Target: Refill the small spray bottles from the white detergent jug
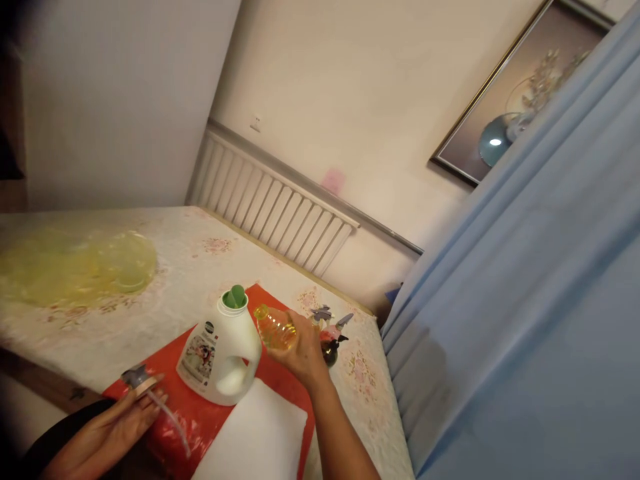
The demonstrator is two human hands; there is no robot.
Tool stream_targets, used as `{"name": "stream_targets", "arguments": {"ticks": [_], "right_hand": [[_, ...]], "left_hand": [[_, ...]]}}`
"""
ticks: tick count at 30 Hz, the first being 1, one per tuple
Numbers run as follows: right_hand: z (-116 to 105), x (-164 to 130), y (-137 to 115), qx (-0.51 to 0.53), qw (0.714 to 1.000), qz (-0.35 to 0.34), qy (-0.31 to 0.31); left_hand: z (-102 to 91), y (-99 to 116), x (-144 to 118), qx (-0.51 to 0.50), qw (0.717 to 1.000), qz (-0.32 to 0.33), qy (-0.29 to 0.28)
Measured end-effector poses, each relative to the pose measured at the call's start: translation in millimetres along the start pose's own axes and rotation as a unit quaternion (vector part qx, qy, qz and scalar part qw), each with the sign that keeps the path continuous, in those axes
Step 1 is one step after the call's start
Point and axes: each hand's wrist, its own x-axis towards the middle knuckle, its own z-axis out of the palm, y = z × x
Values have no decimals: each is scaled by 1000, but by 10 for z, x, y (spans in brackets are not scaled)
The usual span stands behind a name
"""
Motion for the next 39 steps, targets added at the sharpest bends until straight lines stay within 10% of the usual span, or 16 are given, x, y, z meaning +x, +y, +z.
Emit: {"name": "stream_targets", "arguments": {"ticks": [14,39], "right_hand": [[-50,593,-231,-233,965,-90,-81],[-110,760,-426,-382,909,-124,-107]], "left_hand": [[-64,-23,111,13,1000,-1,-23],[5,-16,65,3,1000,-19,-16]]}}
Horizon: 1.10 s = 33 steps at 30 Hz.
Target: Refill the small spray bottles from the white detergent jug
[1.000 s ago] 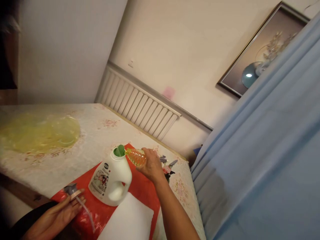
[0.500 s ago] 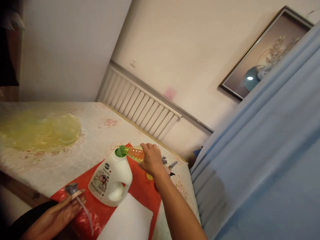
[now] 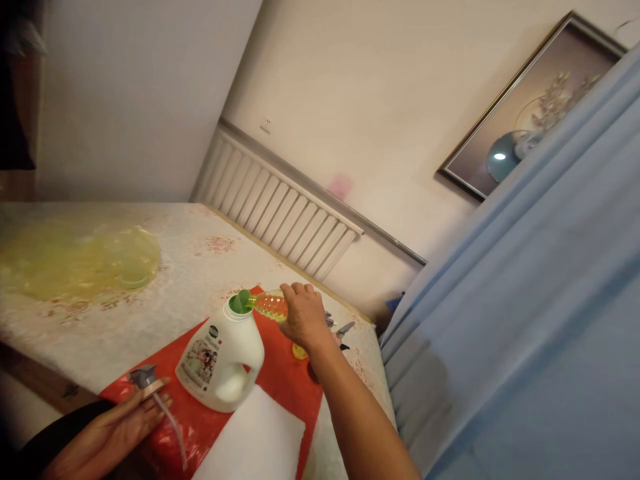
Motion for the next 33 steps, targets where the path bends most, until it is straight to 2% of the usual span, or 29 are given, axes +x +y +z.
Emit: {"name": "stream_targets", "arguments": {"ticks": [5,20,25,33], "right_hand": [[-23,21,-9,-11,1000,-6,10],[-111,70,-44,-49,999,-19,0],[-171,85,-76,-71,997,-24,-10],[-275,130,-147,-98,995,-31,-21]], "left_hand": [[-3,3,3,-8,1000,-3,7],[-84,-9,52,4,1000,-1,-30],[-137,-27,107,4,1000,10,1],[-196,-42,149,8,1000,13,-20]]}}
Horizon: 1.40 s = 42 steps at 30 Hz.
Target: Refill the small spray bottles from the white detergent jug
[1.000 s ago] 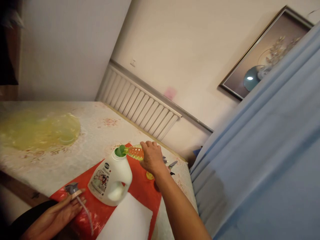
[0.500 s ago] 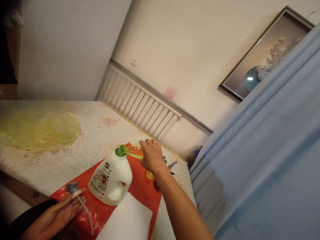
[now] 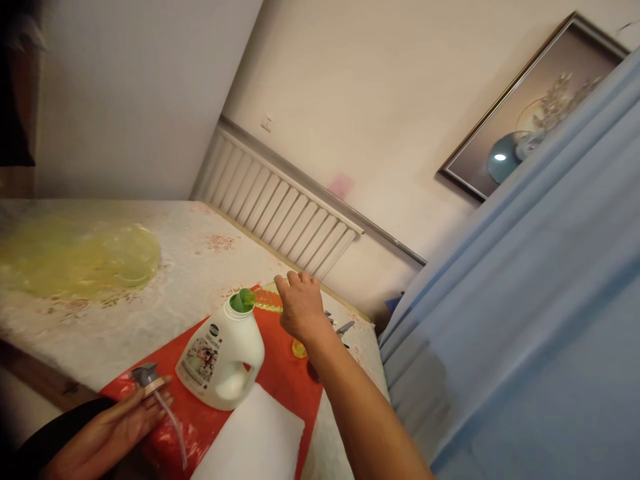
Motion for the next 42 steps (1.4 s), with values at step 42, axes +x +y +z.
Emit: {"name": "stream_targets", "arguments": {"ticks": [42], "right_hand": [[-31,-14,-101,-17,1000,-9,9]], "left_hand": [[19,-24,-84,23,999,24,3]]}}
